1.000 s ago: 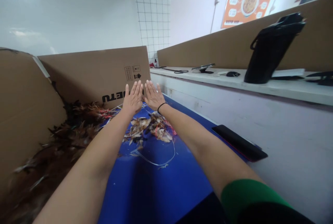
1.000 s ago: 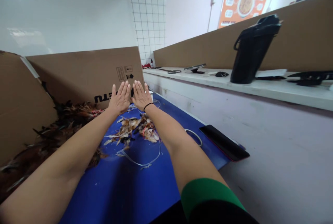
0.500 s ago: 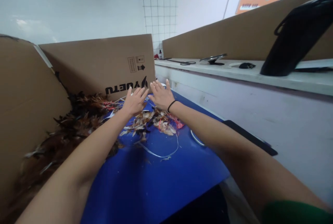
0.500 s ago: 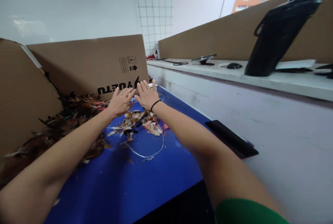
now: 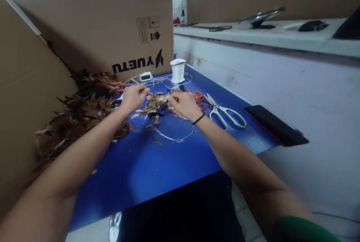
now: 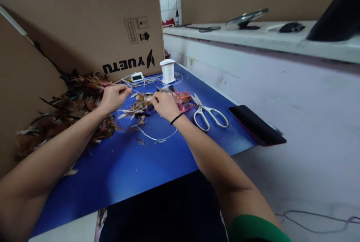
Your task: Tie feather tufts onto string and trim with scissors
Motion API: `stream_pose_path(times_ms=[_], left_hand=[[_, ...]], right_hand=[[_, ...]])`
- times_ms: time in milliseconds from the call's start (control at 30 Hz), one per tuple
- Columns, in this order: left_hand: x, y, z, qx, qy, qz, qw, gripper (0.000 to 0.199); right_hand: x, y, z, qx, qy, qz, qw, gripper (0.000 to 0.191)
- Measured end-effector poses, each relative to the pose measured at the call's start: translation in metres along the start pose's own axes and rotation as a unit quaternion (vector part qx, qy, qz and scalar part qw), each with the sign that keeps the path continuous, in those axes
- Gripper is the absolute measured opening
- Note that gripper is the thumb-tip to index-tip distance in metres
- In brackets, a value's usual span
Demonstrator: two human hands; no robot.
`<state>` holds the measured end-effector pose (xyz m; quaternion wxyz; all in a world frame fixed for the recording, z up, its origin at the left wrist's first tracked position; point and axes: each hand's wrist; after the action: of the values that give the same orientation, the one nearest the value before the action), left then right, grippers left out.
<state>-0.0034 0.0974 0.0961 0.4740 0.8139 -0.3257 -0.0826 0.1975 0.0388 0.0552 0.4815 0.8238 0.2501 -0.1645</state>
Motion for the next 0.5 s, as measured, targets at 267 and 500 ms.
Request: stream_pose_path(times_ms=[267, 500], left_hand=[[-0.034, -0.027, 0.029, -0.154, 0.021, -0.046, 0.987, 0.023], [-0.035, -0.044, 0.033, -0.222, -0.015, -0.166, 0.961, 0.030]], right_hand=[[0.023, -0.028, 0.013, -0.055, -0.005, -0.035, 0.998, 0.021], [0.030, -0.032, 0.017, -0.072, -0.023, -0.022, 0.997, 0.021]])
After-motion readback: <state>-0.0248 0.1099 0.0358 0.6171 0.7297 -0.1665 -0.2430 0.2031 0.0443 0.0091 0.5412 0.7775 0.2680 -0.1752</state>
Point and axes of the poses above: each hand's wrist, its own z-axis away from the middle knuckle, its own y-axis out of the back of the hand, x = y × z, and after that the axes turned 5 degrees about -y, right-handed
